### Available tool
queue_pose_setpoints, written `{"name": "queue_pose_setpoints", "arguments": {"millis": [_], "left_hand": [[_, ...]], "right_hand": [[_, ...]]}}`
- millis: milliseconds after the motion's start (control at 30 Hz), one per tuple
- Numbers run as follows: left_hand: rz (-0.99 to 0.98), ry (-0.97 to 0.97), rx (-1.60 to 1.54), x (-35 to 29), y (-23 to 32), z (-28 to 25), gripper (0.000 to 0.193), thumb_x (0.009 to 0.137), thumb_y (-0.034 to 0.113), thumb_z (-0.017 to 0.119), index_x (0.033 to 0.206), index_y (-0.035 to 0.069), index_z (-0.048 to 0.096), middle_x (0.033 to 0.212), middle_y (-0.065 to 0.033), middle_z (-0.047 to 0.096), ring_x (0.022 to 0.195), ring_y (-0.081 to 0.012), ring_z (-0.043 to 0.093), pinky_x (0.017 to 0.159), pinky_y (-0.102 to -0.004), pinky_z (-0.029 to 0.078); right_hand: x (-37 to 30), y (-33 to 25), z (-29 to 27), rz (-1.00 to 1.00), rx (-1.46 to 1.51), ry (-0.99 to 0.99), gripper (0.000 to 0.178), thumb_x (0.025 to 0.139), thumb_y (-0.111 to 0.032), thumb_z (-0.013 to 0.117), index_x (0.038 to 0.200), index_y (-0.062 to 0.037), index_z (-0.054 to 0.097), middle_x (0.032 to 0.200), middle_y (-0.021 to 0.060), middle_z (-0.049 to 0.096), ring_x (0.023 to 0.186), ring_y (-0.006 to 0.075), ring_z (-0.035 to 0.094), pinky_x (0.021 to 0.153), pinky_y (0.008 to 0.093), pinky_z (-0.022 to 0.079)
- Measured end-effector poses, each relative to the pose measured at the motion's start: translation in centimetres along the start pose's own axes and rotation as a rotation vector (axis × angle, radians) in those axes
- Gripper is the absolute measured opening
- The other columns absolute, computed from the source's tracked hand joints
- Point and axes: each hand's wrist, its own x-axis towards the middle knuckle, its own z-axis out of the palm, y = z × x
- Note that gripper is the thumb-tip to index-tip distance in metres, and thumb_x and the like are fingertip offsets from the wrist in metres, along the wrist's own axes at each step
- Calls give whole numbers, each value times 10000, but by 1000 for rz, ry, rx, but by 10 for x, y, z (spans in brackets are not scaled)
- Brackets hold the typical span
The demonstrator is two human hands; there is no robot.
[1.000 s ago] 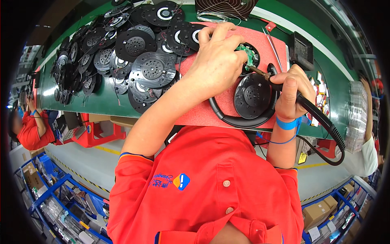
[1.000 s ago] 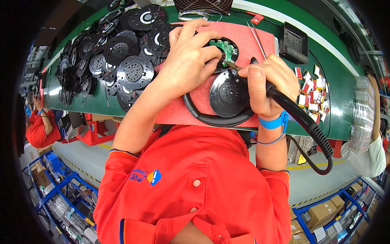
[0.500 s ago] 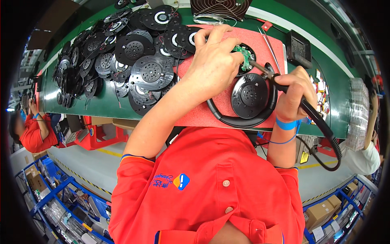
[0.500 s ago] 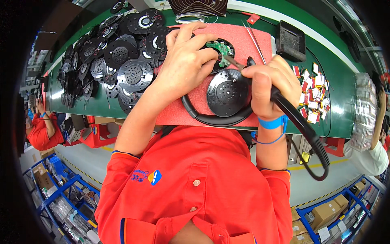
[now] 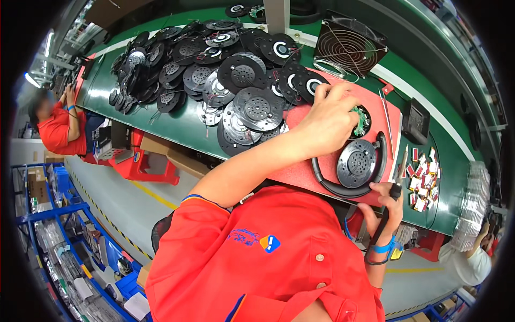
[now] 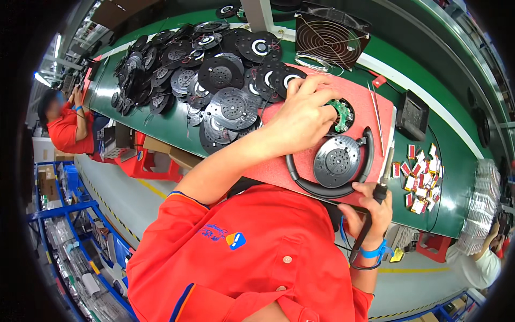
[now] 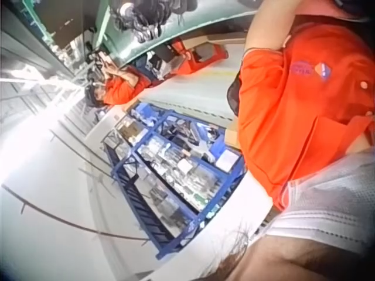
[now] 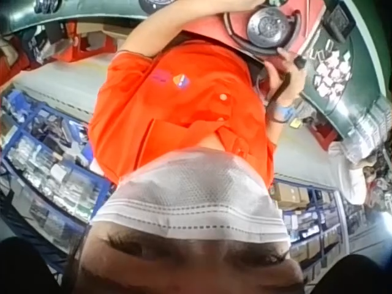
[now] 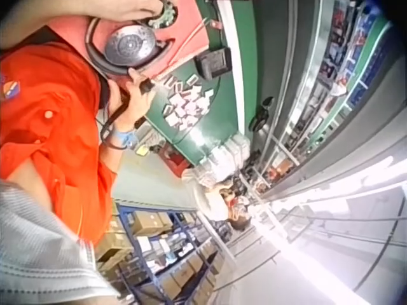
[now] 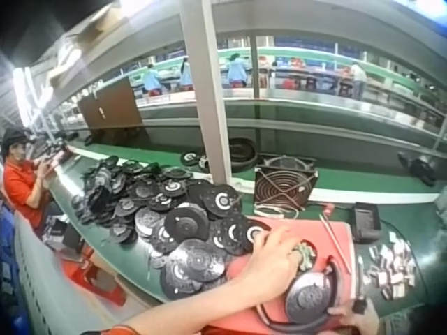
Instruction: The person solders wires onto a circuit board of an electronic component with a soldering iron.
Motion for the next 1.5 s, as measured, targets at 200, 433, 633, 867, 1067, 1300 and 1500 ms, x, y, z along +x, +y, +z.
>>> {"name": "queue_pose_setpoints", "arguments": {"millis": [200, 433, 633, 867, 1067, 1300, 1500], "left_hand": [[-34, -75, 45, 5, -2, -46, 129, 681, 109, 613, 756, 16, 662, 1064, -121, 579, 1152, -323, 440, 903, -473, 332], [-169, 81, 383, 2, -52, -154, 124, 727, 88, 673, 820, 21, 627, 937, -133, 634, 936, -317, 588, 842, -394, 455], [-309, 279, 323, -83, -61, -186, 146, 883, 12, 548, 992, -54, 619, 1028, -152, 639, 964, -257, 591, 889, -342, 440], [-296, 662, 508, -136, -104, -139, 98, 799, 61, 705, 831, -29, 681, 780, -151, 661, 689, -243, 619, 661, -333, 512], [229, 635, 902, -166, -162, -146, 25, 780, 26, 697, 764, 10, 686, 684, -132, 642, 595, -248, 587, 592, -305, 492], [-417, 399, 684, -183, -129, -147, 153, 846, 58, 612, 943, -59, 631, 970, -195, 629, 867, -327, 580, 792, -384, 459], [-462, 555, 813, -125, -72, -131, 94, 797, 2, 619, 887, 2, 644, 959, -122, 642, 936, -282, 579, 871, -370, 431]], "right_hand": [[6, -2, 17, -66, 86, -31, 437, 676, 13, 730, 938, -103, 400, 919, 154, 618, 894, 332, 584, 773, 405, 456], [-4, 1, -26, 52, 246, -276, 285, 721, 70, 587, 958, -79, 531, 953, 140, 572, 798, 280, 571, 708, 344, 464], [37, -6, -99, -137, -28, -129, 190, 794, -13, 598, 961, -58, 519, 971, 142, 539, 829, 317, 527, 749, 308, 437], [110, 75, -161, -222, -236, 155, 286, 732, 21, 619, 975, -67, 495, 858, 110, 493, 828, 289, 506, 728, 353, 437], [178, 199, -127, -157, -400, 279, 368, 678, 96, 605, 984, -74, 491, 878, 137, 520, 866, 315, 530, 741, 368, 461], [203, 200, -103, -38, -362, 138, 335, 703, 4, 679, 1015, -68, 580, 978, 141, 601, 932, 334, 566, 796, 390, 477], [161, 161, -108, -155, -399, 258, 274, 712, 61, 671, 957, -15, 576, 962, 133, 608, 929, 271, 592, 833, 333, 461]]}}
